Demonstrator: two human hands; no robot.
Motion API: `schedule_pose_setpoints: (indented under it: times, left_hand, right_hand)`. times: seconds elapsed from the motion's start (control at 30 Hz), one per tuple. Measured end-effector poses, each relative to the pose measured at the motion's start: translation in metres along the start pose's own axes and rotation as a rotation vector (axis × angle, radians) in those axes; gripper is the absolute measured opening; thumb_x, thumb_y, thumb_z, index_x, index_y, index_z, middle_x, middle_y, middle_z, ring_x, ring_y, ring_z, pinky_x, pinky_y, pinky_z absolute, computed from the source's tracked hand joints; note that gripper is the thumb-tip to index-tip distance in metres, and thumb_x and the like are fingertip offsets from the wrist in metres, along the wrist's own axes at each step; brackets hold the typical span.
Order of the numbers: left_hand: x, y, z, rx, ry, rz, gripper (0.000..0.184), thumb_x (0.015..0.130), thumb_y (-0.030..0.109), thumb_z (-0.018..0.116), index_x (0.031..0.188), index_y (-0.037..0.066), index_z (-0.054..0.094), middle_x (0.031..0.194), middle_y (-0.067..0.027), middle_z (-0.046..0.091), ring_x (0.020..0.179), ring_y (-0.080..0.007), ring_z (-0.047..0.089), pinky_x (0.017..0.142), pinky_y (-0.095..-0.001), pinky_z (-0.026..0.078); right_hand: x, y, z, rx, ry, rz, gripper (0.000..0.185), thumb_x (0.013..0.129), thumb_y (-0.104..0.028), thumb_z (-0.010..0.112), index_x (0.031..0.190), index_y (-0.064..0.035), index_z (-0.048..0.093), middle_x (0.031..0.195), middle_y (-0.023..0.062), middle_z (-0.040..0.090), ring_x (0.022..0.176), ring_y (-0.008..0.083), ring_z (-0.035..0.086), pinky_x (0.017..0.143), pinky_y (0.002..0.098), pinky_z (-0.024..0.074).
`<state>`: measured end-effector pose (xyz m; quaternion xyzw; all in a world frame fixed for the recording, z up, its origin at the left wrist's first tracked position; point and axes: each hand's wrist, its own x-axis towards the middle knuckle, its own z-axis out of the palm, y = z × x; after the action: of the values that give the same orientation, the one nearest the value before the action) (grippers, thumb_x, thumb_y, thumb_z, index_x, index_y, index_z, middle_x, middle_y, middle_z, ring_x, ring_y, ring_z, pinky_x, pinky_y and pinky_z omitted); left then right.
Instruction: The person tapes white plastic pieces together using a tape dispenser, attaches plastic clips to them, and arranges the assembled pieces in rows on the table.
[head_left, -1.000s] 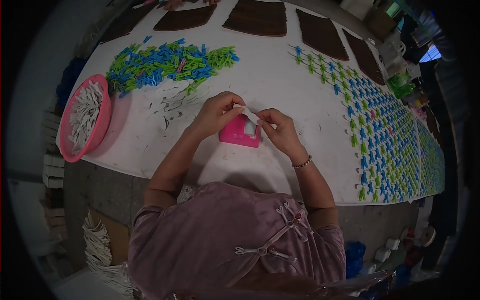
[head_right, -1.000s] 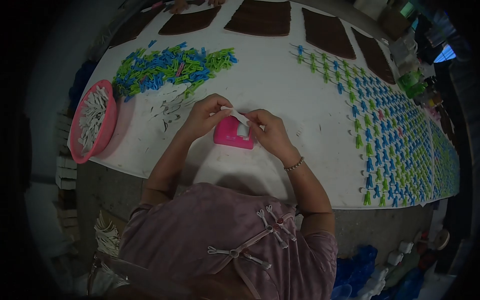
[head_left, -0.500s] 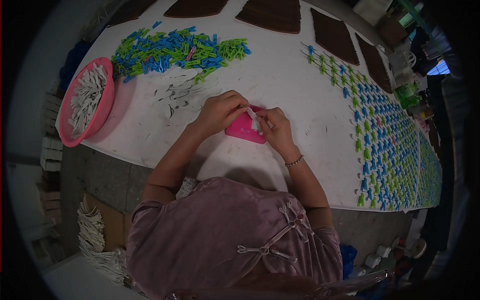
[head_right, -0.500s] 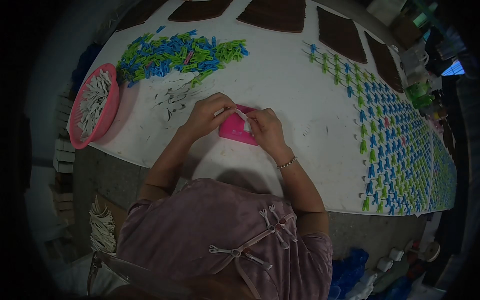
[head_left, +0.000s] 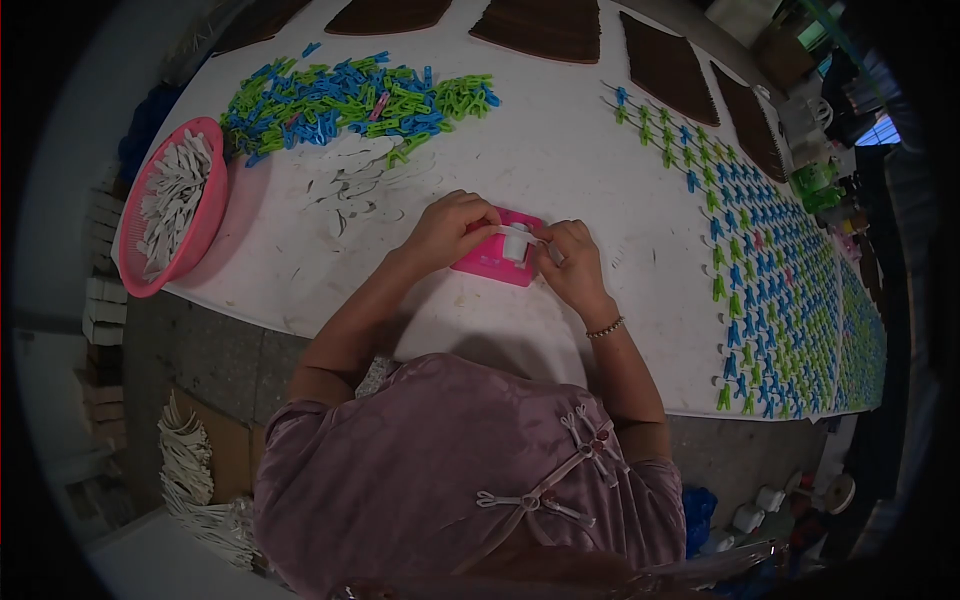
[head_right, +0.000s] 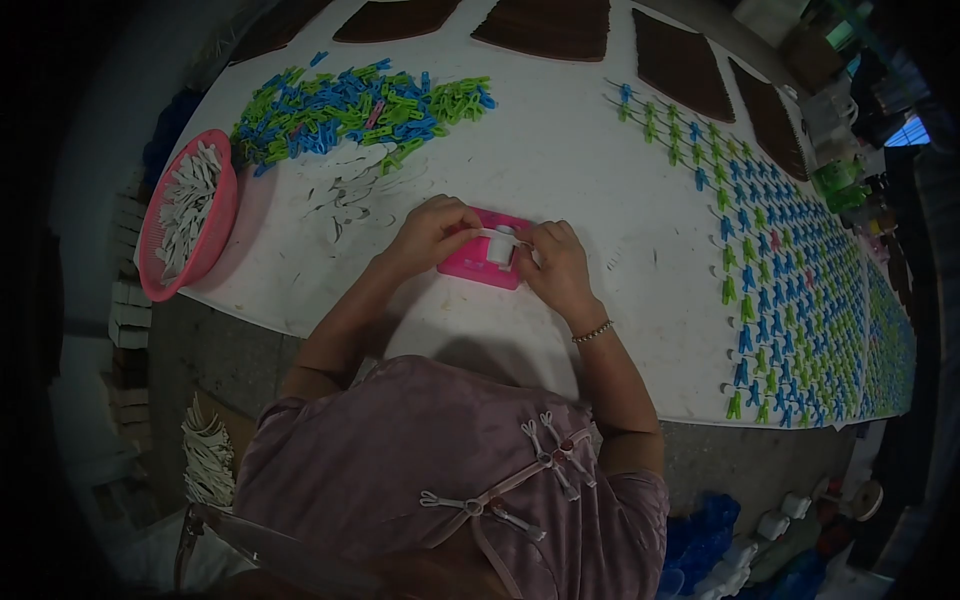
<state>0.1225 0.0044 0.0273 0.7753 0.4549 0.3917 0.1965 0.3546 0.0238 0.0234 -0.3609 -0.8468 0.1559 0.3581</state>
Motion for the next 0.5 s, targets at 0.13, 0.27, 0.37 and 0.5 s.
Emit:
schedule_pose_setpoints:
  times: [0.13, 0.27, 0.37, 0.5]
  left_hand:
    - [0.001, -0.001, 0.001, 0.005, -0.021, -0.005, 0.009, 0.080, 0.015, 0.068, 0.084, 0.009, 0.063, 0.083, -0.0062, 0.062, 0.081, -0.0263, 0.058, 0.072, -0.0368, 0.047]
    - [0.002, -0.001, 0.002, 0.008, -0.024, 0.007, 0.010, 0.080, 0.016, 0.068, 0.083, 0.008, 0.063, 0.083, -0.0064, 0.062, 0.081, -0.0266, 0.058, 0.072, -0.0373, 0.047]
    - [0.005, 0.002, 0.003, 0.006, -0.040, -0.004, 0.010, 0.079, 0.016, 0.068, 0.083, 0.008, 0.063, 0.082, -0.0065, 0.061, 0.082, -0.0267, 0.057, 0.074, -0.0376, 0.046]
    - [0.010, 0.001, 0.011, 0.003, -0.063, 0.013, 0.010, 0.078, 0.016, 0.068, 0.082, 0.009, 0.063, 0.083, -0.0068, 0.060, 0.084, -0.0267, 0.057, 0.076, -0.0379, 0.045]
  right_hand:
    - [0.000, 0.000, -0.002, -0.012, -0.008, 0.002, 0.019, 0.073, 0.001, 0.063, 0.092, -0.0027, 0.065, 0.087, 0.0086, 0.062, 0.084, 0.0275, 0.057, 0.074, 0.0367, 0.0473]
    - [-0.001, 0.000, -0.002, -0.018, -0.002, -0.010, 0.019, 0.072, 0.001, 0.063, 0.091, -0.0025, 0.064, 0.087, 0.0093, 0.062, 0.084, 0.0276, 0.056, 0.074, 0.0369, 0.0472]
    - [0.000, -0.002, -0.006, -0.029, 0.004, -0.017, 0.021, 0.072, 0.001, 0.063, 0.093, -0.0024, 0.063, 0.087, 0.0102, 0.060, 0.084, 0.0277, 0.056, 0.073, 0.0368, 0.0471]
    - [0.007, -0.008, -0.018, -0.039, 0.025, 0.029, 0.027, 0.071, 0.002, 0.062, 0.097, -0.0028, 0.060, 0.086, 0.0099, 0.058, 0.082, 0.0260, 0.055, 0.073, 0.0355, 0.0469]
